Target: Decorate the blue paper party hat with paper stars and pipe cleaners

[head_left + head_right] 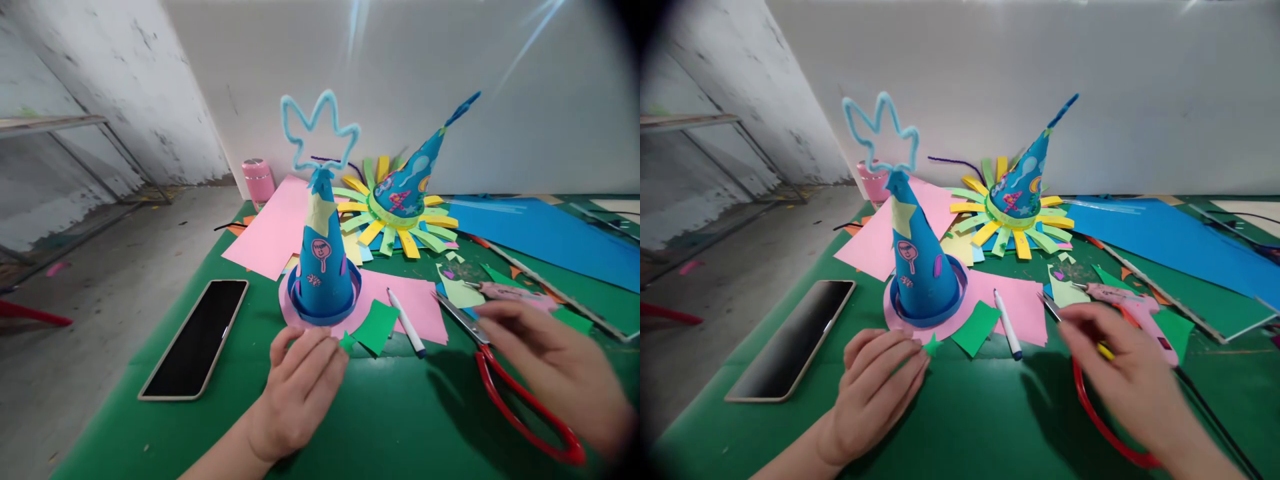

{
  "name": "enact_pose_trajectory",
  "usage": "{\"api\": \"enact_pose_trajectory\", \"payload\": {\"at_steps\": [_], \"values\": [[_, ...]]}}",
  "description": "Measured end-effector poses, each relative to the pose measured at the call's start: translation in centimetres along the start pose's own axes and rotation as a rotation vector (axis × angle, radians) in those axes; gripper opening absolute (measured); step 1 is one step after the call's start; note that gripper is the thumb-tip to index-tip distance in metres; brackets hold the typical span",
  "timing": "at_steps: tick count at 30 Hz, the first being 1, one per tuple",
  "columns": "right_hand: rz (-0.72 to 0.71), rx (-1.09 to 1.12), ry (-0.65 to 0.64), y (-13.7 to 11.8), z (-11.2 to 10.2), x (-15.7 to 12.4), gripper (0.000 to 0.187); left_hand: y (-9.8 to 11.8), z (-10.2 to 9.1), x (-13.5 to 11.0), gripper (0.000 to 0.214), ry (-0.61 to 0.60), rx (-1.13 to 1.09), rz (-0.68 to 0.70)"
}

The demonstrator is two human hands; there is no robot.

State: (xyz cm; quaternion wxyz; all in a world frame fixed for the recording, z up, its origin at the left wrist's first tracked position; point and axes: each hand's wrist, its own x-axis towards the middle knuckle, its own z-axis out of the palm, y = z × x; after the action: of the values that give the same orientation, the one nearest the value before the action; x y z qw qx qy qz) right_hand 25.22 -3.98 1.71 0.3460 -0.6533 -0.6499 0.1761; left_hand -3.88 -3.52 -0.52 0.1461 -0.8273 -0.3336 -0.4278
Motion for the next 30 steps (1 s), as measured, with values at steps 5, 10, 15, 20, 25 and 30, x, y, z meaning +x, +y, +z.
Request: {"api": "enact_pose_trajectory", "payload": {"at_steps": [5,10,15,20,25,30], "values": [[-0.013,0.362,-0.537,-7.1,5.7,0.0,0.022,0.6,-0.8,-0.1,0.014,-0.049,0.033,0.15],[0.065,0.531,-0.693,-7.9,8.2,0.6,0.023,0.8,-1.0,-0.4,0.019,-0.073,0.051,0.179],[0.096,0.617,-0.666,-7.9,9.0,0.9,0.019,0.2,-0.7,-0.4,0.016,-0.081,0.047,0.066],[0.117,0.673,-0.602,-7.7,9.4,1.1,0.019,-0.5,-0.2,0.2,0.005,-0.035,-0.075,-0.325],[0.113,0.703,-0.557,-7.8,9.9,0.8,0.017,-0.3,0.1,0.6,0.01,-0.212,-0.489,-0.599],[0.101,0.749,-0.599,-7.9,10.2,0.5,0.016,-0.1,0.3,0.9,0.016,-0.279,-0.663,-0.837]]}}
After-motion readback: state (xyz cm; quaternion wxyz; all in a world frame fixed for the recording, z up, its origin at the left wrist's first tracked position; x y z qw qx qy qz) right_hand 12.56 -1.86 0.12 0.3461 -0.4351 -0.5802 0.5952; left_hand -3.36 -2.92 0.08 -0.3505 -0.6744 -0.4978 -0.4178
